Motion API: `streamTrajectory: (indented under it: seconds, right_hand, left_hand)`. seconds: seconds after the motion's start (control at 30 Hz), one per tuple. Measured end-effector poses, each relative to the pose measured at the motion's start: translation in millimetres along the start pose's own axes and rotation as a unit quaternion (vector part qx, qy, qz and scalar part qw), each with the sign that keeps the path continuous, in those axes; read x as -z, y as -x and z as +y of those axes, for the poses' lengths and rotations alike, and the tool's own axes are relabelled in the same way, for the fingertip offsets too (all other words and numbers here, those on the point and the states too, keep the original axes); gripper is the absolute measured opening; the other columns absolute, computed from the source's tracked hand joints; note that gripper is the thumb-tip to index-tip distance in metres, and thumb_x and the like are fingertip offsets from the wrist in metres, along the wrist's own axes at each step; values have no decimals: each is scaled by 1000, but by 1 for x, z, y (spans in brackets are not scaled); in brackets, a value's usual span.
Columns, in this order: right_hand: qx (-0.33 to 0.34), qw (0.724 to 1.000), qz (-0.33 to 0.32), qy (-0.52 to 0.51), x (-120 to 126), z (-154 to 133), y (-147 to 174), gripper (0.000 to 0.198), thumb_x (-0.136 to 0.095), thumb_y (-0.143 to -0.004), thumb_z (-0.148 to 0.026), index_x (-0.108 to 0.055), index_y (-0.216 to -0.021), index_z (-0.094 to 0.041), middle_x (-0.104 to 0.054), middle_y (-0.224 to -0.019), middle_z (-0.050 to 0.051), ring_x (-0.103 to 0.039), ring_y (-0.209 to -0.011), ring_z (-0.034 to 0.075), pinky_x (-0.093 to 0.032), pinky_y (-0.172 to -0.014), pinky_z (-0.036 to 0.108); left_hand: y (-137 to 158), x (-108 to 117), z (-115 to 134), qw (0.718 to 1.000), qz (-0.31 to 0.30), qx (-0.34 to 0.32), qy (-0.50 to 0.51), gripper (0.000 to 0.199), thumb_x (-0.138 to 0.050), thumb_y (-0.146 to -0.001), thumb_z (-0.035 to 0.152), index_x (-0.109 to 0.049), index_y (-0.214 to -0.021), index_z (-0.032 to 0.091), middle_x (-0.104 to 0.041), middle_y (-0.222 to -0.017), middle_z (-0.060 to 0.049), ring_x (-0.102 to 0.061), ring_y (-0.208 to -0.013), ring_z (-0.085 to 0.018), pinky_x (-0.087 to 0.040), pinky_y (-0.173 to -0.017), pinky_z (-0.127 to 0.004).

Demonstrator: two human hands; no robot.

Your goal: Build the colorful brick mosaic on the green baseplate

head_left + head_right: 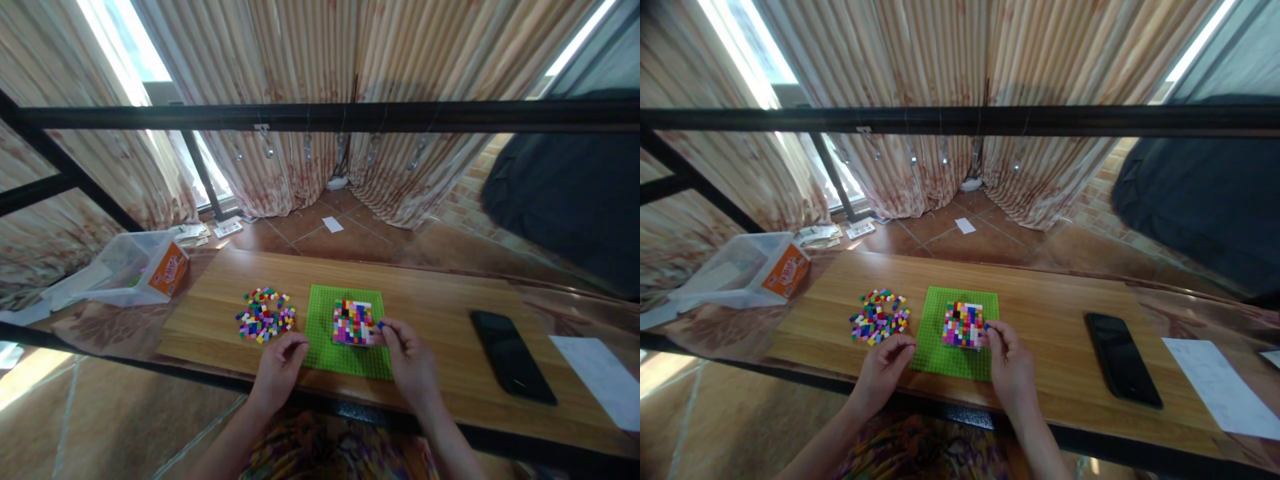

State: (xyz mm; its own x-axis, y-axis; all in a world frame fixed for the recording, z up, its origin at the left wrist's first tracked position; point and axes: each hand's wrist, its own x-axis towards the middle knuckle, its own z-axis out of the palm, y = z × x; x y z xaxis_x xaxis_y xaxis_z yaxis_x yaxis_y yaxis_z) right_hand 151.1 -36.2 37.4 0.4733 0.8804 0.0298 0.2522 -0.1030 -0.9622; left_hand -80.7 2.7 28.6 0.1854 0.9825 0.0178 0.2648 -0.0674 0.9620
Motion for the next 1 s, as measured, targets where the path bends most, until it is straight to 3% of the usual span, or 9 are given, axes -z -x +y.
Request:
streamTrajectory:
  seconds: [0.17, 0.37, 0.47, 0.57, 0.73, 0.87, 1.0]
  right_hand:
    - [-17, 1000, 16, 14, 5, 17, -31, 44, -53, -82, -58, -63, -92, -17, -73, -85, 11, -70, -75, 22, -55, -72, 35]
    - [85, 989, 5, 119, -5, 18, -44, 34, -47, -89, -49, -63, -88, -19, -68, -87, 8, -64, -80, 21, -50, -76, 36]
    - [144, 982, -13, 121, -9, 15, -48, 29, -48, -90, -44, -63, -86, -20, -65, -95, 9, -62, -88, 21, -51, -78, 35]
    - [162, 980, -27, 115, -10, 13, -52, 27, -49, -89, -43, -64, -84, -20, -63, -98, 9, -60, -94, 21, -51, -80, 36]
    - [126, 989, -39, 74, -9, 17, -57, 28, -56, -86, -46, -65, -84, -20, -63, -99, 9, -61, -94, 21, -52, -80, 36]
    - [47, 998, -45, 6, -12, 20, -56, 38, -61, -81, -50, -66, -99, -17, -69, -93, 8, -63, -82, 19, -53, -75, 34]
    - [-15, 997, -57, -51, -15, 19, -57, 43, -66, -74, -54, -71, -94, -16, -73, -91, 9, -65, -77, 19, -53, -71, 33]
  left_hand:
    - [-2, 14, -18, 987, -13, -95, -132, 17, -54, -90, 30, -66, -85, 20, -69, -82, -3, -64, -77, -17, -50, -72, -26]
    - [-3, 10, -32, 975, 13, -141, -173, 15, -52, -92, 27, -65, -89, 19, -70, -87, -4, -66, -81, -17, -52, -77, -28]
    - [-3, 9, -34, 973, 9, -141, -181, 15, -52, -92, 26, -65, -90, 19, -70, -89, -4, -66, -83, -16, -52, -79, -28]
    - [-3, 9, -33, 974, 8, -138, -179, 15, -52, -92, 25, -65, -91, 20, -70, -89, -4, -66, -83, -16, -52, -79, -27]
    - [-3, 9, -31, 976, 6, -132, -175, 14, -53, -92, 25, -65, -90, 20, -70, -89, -3, -66, -83, -16, -52, -79, -27]
    - [-3, 9, -32, 975, 6, -134, -179, 14, -52, -92, 24, -65, -91, 19, -69, -88, -3, -66, -84, -16, -51, -80, -27]
    - [-3, 9, -31, 976, 2, -129, -176, 14, -52, -92, 25, -64, -90, 19, -69, -87, -4, -66, -83, -16, -52, -79, -28]
